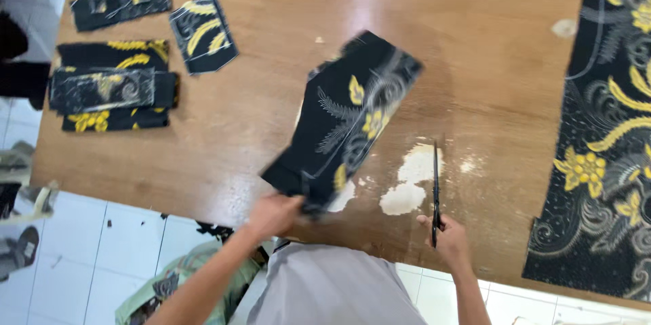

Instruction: The person uses shears to cut patterned black fabric with yellow motifs on a wooden table. They follow white chalk lines to cut multiple pieces, then fold and stack the cut fabric pieces on the table.

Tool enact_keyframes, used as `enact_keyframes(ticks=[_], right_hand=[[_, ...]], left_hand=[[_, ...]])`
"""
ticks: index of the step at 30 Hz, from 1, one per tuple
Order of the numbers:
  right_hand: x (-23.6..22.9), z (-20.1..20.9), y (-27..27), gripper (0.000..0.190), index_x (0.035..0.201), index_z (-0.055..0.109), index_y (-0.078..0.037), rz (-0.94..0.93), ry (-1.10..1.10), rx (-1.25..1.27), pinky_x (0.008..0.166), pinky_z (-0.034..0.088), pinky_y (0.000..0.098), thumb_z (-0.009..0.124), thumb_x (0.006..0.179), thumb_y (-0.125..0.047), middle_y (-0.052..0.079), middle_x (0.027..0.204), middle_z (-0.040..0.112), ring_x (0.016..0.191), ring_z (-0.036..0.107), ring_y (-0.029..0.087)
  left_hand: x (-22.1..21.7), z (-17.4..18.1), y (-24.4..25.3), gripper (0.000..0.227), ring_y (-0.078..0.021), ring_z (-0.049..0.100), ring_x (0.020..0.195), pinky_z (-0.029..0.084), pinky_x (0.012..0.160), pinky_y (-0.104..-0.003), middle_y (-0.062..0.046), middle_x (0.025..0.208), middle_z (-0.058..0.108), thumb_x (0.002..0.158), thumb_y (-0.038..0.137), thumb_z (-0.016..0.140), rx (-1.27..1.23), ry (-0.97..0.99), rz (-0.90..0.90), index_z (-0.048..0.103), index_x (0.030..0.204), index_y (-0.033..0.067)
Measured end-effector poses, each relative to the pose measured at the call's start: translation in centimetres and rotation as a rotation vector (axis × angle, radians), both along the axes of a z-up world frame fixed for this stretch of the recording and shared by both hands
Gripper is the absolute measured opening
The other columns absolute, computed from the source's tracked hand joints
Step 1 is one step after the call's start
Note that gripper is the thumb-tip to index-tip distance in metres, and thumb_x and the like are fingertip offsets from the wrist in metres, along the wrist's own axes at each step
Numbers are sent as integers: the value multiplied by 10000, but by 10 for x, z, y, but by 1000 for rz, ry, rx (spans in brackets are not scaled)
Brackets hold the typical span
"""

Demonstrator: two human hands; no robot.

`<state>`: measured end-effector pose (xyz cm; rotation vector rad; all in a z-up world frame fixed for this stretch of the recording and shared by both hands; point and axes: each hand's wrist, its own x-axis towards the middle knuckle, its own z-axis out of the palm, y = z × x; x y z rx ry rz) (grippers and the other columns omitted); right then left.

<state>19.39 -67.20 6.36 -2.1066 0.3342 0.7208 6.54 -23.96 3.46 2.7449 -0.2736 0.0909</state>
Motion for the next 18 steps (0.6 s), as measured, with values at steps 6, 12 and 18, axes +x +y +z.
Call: enact_keyframes(ticks=[6,12,18], right_hand=[[-11,8,58,348,819,754,-31,175,85,-110,481,419,290,847,801,-366,4,552,552,493,536,108],[-28,22,112,444,745,705,-10,306,55,-55,479,436,295,836,790,-433,3,567,496,505,497,104],[-53,35,161,436,764,738,-25,438,58,-148,477,410,294,813,780,-454,30,535,544,488,510,117]], left_hand=[[-103,-20,150,206,-401,697,746,533,677,-503,-188,796,721,956,213,564,-179,242,771,728,1062,146],[-110,-62,211,400,-161,637,1097,516,971,-309,-71,1169,656,941,153,751,-1120,-243,1063,552,1273,52],[-101,-65,236,629,-160,643,943,535,834,-311,-77,1044,682,842,80,802,-1202,-167,1115,529,1407,105]])
